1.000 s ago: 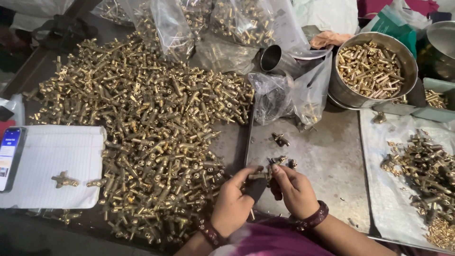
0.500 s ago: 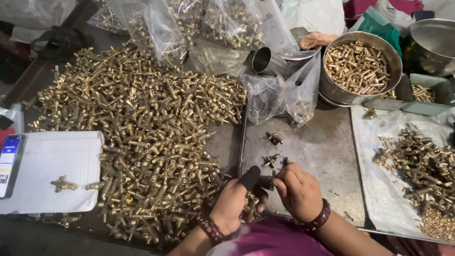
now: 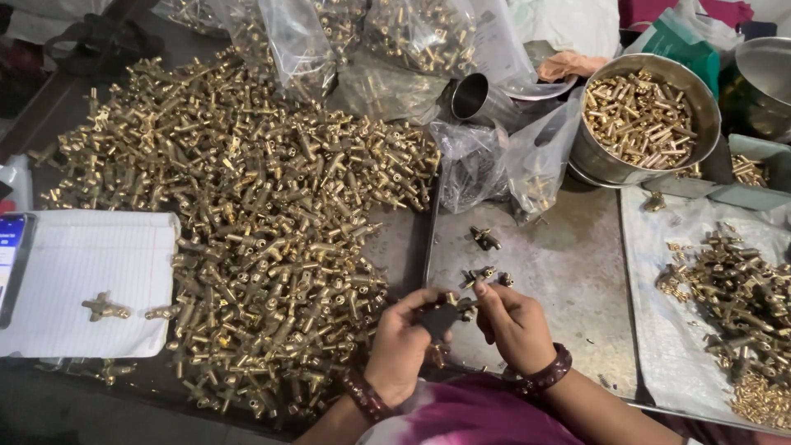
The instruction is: The recorder is sorting and inspecting small brass metal components at a workbench, using a small cloth to wipe some pieces.
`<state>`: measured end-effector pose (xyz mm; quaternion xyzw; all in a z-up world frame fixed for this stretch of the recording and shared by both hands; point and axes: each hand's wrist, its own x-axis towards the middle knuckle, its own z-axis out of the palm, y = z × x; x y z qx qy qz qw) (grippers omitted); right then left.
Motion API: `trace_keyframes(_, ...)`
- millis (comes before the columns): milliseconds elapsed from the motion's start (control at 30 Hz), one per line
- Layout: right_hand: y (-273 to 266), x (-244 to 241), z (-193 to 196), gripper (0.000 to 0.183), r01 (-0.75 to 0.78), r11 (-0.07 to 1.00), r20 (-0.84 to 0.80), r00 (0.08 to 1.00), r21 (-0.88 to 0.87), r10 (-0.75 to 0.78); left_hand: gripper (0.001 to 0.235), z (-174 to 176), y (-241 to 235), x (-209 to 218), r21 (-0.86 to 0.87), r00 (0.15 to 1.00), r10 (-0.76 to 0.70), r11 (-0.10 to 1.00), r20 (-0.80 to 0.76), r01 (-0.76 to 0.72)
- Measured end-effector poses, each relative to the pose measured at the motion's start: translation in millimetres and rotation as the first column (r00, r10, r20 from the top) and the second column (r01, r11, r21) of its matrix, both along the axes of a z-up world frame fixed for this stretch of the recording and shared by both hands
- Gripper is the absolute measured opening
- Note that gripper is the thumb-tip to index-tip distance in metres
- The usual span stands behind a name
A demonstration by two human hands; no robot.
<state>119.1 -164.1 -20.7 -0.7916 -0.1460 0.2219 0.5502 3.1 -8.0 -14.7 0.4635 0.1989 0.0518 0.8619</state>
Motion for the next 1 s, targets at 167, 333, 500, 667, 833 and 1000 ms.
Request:
trace_keyframes(167, 26, 24, 27, 0.044, -0.366, 0.914, 0.266, 0.911, 0.174, 0.315, 0.029, 9, 22, -6, -0.355, 0.983, 0.181, 0.921, 0.017, -0.163)
trace_keyframes(333, 101, 73, 54, 0.032, -0.207, 0.891, 0.701, 0.556, -0.404, 0.447, 0.029, 35, 35, -7, -0.541, 0.953, 0.304, 0.803, 0.007, -0.252)
trace_keyframes(500, 138, 93, 0, 0.055, -0.025, 0.863, 0.839, 0.222, -0.505, 0.497, 0.034, 26, 36, -10, -0.505, 0.959, 0.284, 0.830, 0.011, -0.240)
trace_keyframes(667, 132, 60, -3, 0.025, 0.013, 0.742, 0.718, 0.265, -0.670, 0.644, 0.021, -3, 38, -11, -0.455, 0.956, 0.287, 0.860, 0.056, -0.231)
trace_keyframes(833, 134, 81, -14, 0.024, -0.096, 0.786, 0.721, 0.344, -0.611, 0.602, 0.016, 5, 40, -8, -0.447, 0.967, 0.241, 0.876, 0.076, -0.184)
trace_keyframes(1000, 122, 82, 10, 0.022, -0.179, 0.900, 0.606, 0.686, -0.398, 0.404, 0.024, 7, 38, -10, -0.347, 0.968, 0.248, 0.905, -0.044, -0.247)
